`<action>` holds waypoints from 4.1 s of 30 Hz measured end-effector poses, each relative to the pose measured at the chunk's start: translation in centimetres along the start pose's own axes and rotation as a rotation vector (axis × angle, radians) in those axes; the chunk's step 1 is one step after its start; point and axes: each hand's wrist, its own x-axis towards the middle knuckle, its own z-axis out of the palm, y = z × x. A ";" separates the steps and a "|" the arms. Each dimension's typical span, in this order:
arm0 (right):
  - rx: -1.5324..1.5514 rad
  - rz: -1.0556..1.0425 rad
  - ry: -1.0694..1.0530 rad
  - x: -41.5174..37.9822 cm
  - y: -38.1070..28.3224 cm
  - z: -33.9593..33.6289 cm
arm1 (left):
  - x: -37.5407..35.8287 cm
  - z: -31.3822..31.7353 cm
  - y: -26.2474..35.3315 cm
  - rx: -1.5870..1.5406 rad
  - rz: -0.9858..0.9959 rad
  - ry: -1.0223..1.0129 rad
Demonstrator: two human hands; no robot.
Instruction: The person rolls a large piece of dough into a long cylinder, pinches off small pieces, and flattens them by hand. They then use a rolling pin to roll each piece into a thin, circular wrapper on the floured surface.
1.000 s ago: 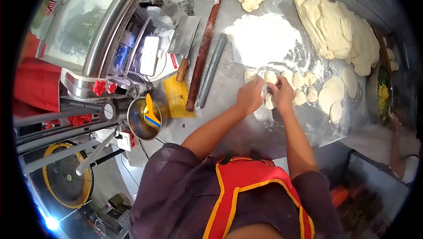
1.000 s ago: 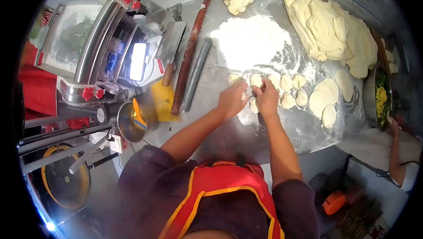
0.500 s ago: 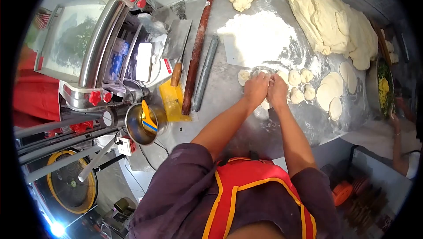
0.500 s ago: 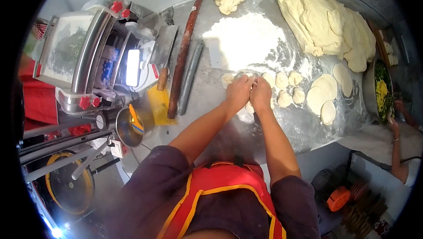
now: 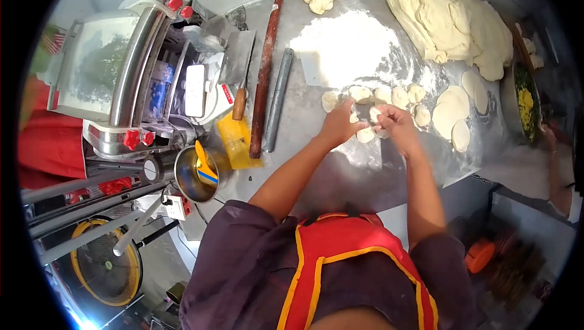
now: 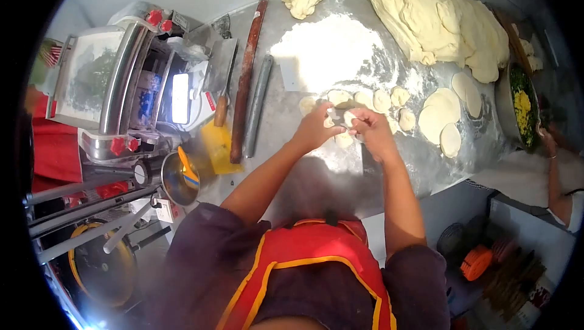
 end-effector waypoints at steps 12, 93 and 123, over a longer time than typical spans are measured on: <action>-0.030 -0.007 0.059 -4.4 5.1 6.0 | -4.8 -1.2 0.7 0.260 0.143 -0.331; -0.523 -0.216 0.738 -2.8 7.3 -6.0 | -2.6 2.1 1.0 -0.704 -0.475 -0.271; 0.171 -0.080 0.445 -5.9 3.0 -8.5 | 4.1 8.3 7.4 -0.164 0.011 -0.266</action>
